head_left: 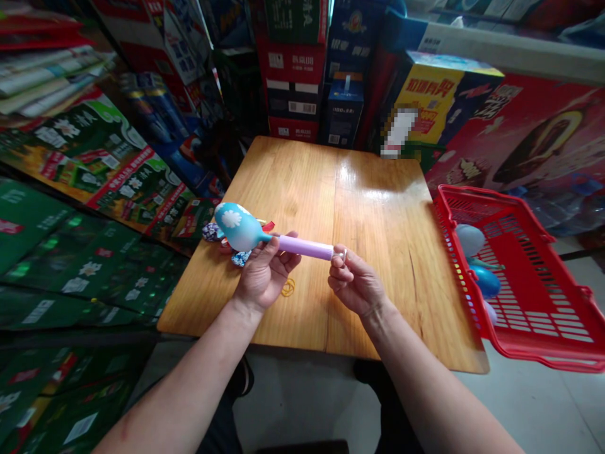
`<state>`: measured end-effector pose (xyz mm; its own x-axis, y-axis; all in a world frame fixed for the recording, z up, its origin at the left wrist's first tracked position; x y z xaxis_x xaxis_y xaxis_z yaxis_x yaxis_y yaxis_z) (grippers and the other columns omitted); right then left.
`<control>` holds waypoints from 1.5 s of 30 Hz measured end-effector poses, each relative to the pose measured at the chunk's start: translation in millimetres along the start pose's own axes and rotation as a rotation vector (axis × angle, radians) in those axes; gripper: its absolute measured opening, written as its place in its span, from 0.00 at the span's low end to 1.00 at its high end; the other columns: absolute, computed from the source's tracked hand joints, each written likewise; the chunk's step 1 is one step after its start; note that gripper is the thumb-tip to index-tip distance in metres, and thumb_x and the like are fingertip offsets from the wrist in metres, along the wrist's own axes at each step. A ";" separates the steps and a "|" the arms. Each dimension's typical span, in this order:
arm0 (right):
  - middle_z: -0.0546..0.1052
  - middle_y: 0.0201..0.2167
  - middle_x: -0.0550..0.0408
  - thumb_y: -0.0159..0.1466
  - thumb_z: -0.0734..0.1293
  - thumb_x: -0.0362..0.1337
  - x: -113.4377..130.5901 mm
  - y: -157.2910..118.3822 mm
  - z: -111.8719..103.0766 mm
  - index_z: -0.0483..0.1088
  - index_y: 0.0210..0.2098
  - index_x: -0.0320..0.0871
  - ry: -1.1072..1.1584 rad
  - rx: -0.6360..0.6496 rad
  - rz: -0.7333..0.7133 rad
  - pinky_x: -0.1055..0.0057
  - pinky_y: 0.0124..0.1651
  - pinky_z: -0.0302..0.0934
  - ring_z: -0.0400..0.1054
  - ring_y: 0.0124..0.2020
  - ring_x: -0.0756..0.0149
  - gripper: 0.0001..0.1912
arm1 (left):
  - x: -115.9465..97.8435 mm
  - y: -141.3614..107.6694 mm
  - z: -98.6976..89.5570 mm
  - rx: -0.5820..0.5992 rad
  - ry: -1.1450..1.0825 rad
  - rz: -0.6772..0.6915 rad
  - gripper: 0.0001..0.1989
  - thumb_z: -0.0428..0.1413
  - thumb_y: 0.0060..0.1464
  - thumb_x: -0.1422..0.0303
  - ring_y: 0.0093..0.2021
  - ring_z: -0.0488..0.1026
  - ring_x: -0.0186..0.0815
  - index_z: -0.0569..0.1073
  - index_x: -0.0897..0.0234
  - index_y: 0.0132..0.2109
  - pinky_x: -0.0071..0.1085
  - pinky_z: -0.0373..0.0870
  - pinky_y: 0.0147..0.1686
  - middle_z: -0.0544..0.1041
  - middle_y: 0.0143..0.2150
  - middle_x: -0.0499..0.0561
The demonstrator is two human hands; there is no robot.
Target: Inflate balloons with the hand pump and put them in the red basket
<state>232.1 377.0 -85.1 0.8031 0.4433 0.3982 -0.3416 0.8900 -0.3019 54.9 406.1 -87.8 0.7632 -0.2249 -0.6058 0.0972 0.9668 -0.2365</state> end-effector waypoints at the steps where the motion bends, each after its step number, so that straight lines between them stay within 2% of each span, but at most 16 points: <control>1: 0.77 0.27 0.62 0.63 0.77 0.32 -0.7 0.4 0.2 0.73 0.42 0.42 -0.012 0.005 0.000 0.82 0.24 0.58 0.58 0.18 0.80 0.12 | -0.5 0.7 -0.2 -0.002 -0.002 0.004 0.12 0.70 0.58 0.65 0.45 0.84 0.38 0.78 0.58 0.46 0.32 0.83 0.44 0.85 0.50 0.52; 8: 0.75 0.25 0.65 0.67 0.74 0.32 2.2 3.1 0.4 0.72 0.41 0.43 0.027 0.014 0.004 0.84 0.23 0.56 0.52 0.17 0.82 0.06 | -0.1 6.5 -0.8 -0.021 -0.013 -0.032 0.11 0.68 0.60 0.64 0.48 0.84 0.40 0.80 0.61 0.48 0.31 0.83 0.43 0.85 0.50 0.55; 12: 0.73 0.24 0.65 0.69 0.71 0.31 14.5 -1.6 1.3 0.72 0.40 0.42 0.050 0.002 0.002 0.84 0.23 0.54 0.52 0.16 0.82 0.03 | -18.9 11.6 -1.8 -0.021 -0.007 0.040 0.10 0.68 0.60 0.65 0.46 0.84 0.39 0.81 0.60 0.47 0.29 0.82 0.40 0.86 0.48 0.55; 15: 0.71 0.23 0.66 0.70 0.69 0.30 20.8 -4.2 2.0 0.73 0.39 0.42 0.038 -0.013 -0.033 0.84 0.22 0.53 0.51 0.16 0.81 0.03 | -33.1 11.1 -0.1 0.003 0.006 0.122 0.10 0.68 0.59 0.65 0.51 0.83 0.41 0.81 0.59 0.47 0.28 0.82 0.41 0.86 0.48 0.53; 19: 0.74 0.24 0.65 0.67 0.73 0.31 11.1 -1.7 0.5 0.73 0.39 0.43 0.017 -0.040 -0.006 0.83 0.22 0.55 0.54 0.17 0.81 0.05 | -16.7 1.2 7.6 0.074 0.055 0.021 0.14 0.68 0.60 0.62 0.53 0.82 0.46 0.79 0.58 0.51 0.41 0.82 0.48 0.85 0.51 0.56; 21: 0.76 0.26 0.64 0.65 0.75 0.31 6.7 0.1 -0.1 0.73 0.40 0.43 0.037 -0.035 0.008 0.83 0.23 0.57 0.57 0.18 0.81 0.07 | -6.3 -3.1 9.9 0.092 0.054 -0.010 0.14 0.67 0.61 0.62 0.53 0.83 0.46 0.78 0.58 0.52 0.44 0.82 0.50 0.85 0.52 0.58; 24: 0.76 0.26 0.64 0.65 0.75 0.31 4.2 1.7 -0.6 0.72 0.40 0.43 0.053 -0.030 0.020 0.84 0.24 0.57 0.58 0.18 0.81 0.07 | 0.3 -3.4 10.2 0.095 0.044 -0.011 0.14 0.67 0.61 0.62 0.52 0.83 0.45 0.78 0.58 0.52 0.40 0.82 0.48 0.85 0.52 0.58; 29: 0.74 0.24 0.65 0.69 0.71 0.31 4.7 1.9 -0.1 0.71 0.39 0.43 0.055 -0.050 0.027 0.84 0.22 0.54 0.52 0.16 0.82 0.04 | -0.6 3.8 8.4 0.084 0.042 -0.029 0.13 0.67 0.61 0.62 0.48 0.84 0.42 0.79 0.59 0.51 0.36 0.82 0.47 0.85 0.51 0.57; 34: 0.72 0.23 0.65 0.70 0.69 0.30 23.2 -5.3 3.3 0.73 0.38 0.42 0.016 -0.038 -0.010 0.84 0.21 0.53 0.50 0.16 0.81 0.03 | -24.4 10.1 4.3 0.051 0.012 0.058 0.12 0.68 0.60 0.63 0.51 0.83 0.42 0.80 0.58 0.48 0.33 0.82 0.45 0.86 0.47 0.54; 36: 0.72 0.23 0.65 0.69 0.70 0.29 30.0 -8.9 3.1 0.73 0.39 0.42 0.017 -0.034 -0.047 0.84 0.21 0.54 0.51 0.16 0.81 0.03 | -32.1 9.3 4.0 0.061 0.014 0.098 0.11 0.68 0.60 0.63 0.54 0.82 0.43 0.80 0.57 0.49 0.35 0.83 0.46 0.86 0.48 0.53; 40: 0.75 0.25 0.64 0.66 0.74 0.31 21.8 -9.8 -1.4 0.73 0.39 0.43 -0.019 -0.062 -0.046 0.83 0.23 0.58 0.58 0.18 0.81 0.05 | -15.1 1.6 7.7 0.117 0.066 -0.014 0.14 0.67 0.61 0.61 0.54 0.83 0.47 0.79 0.58 0.52 0.44 0.82 0.49 0.84 0.53 0.57; 42: 0.77 0.26 0.63 0.65 0.75 0.32 12.9 -7.6 -2.4 0.73 0.40 0.43 -0.030 -0.061 -0.024 0.82 0.24 0.60 0.61 0.19 0.80 0.07 | -4.5 -1.0 8.2 0.120 0.064 -0.045 0.15 0.67 0.61 0.61 0.51 0.84 0.45 0.78 0.58 0.52 0.42 0.82 0.49 0.84 0.53 0.58; 45: 0.77 0.27 0.63 0.65 0.76 0.32 5.7 -3.9 -2.3 0.73 0.41 0.43 -0.019 -0.057 -0.014 0.83 0.24 0.61 0.62 0.19 0.80 0.09 | 0.3 0.7 7.7 0.112 0.058 -0.025 0.14 0.67 0.61 0.61 0.49 0.84 0.43 0.78 0.59 0.52 0.38 0.82 0.48 0.85 0.51 0.58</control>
<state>239.2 375.8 -83.6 0.7979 0.4329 0.4194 -0.3013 0.8891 -0.3445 60.1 407.6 -82.3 0.7216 -0.2523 -0.6447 0.1887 0.9676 -0.1676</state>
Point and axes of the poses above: each hand's wrist, its own y-axis towards the middle knuckle, its own z-axis out of the palm, x = y × z, the point moved 6 cm from there along y, towards the middle knuckle
